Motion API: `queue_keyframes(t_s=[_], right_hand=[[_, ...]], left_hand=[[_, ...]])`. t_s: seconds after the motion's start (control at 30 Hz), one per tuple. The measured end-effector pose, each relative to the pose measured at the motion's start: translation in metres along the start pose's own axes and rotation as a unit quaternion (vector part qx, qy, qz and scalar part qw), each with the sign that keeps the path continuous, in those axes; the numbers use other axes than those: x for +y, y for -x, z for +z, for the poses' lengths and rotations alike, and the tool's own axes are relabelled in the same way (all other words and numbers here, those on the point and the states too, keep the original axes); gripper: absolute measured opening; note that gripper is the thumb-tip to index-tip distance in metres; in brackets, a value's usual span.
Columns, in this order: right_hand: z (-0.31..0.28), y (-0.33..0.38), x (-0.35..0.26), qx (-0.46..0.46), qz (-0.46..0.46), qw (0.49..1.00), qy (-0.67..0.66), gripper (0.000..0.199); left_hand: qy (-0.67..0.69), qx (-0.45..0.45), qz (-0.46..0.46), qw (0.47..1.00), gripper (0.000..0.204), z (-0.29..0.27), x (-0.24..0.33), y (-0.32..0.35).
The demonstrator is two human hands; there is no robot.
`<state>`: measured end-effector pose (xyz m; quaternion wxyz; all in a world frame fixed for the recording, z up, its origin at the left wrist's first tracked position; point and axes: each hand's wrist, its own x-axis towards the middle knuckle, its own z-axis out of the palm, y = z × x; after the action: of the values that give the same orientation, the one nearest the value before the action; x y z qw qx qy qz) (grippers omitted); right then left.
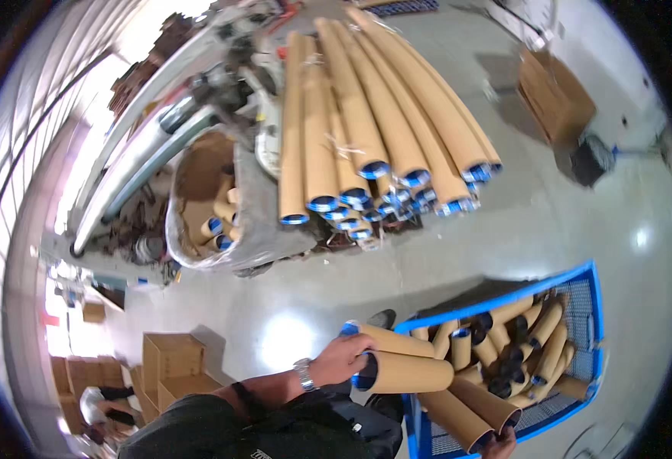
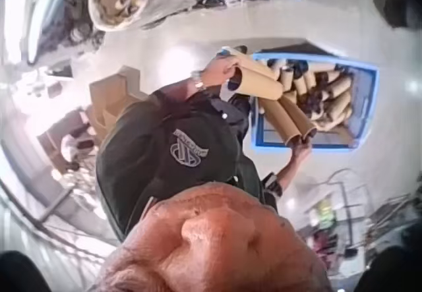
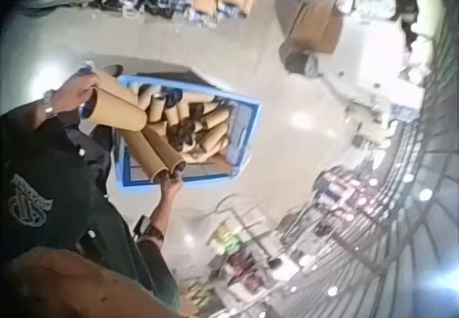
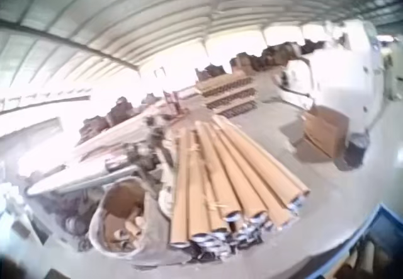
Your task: Operating an industrial machine to wrap or roll plastic film onto cardboard tubes.
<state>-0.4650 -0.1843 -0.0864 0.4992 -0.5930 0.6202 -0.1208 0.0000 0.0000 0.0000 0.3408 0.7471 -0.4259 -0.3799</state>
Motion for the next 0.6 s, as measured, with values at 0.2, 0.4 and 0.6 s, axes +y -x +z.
queue_keyframes(t_s=[0.2,0.4,0.6], right_hand=[[0.137,0.069,-0.291,-0.039,-0.396,0.904,0.157,0.018],[0.324,0.132,-0.477,-0.12,-0.606,0.784,0.062,0.022],[0.539,0.178,-0.599,-0.112,-0.68,0.724,0.034,0.017]], left_hand=[[-0.028,0.269,0.005,0.963,0.027,-0.159,0.004,0.145],[-0.039,0.58,-0.036,0.813,0.025,-0.291,-0.042,0.244],[-0.063,0.709,-0.014,0.702,0.026,-0.414,-0.124,0.258]])
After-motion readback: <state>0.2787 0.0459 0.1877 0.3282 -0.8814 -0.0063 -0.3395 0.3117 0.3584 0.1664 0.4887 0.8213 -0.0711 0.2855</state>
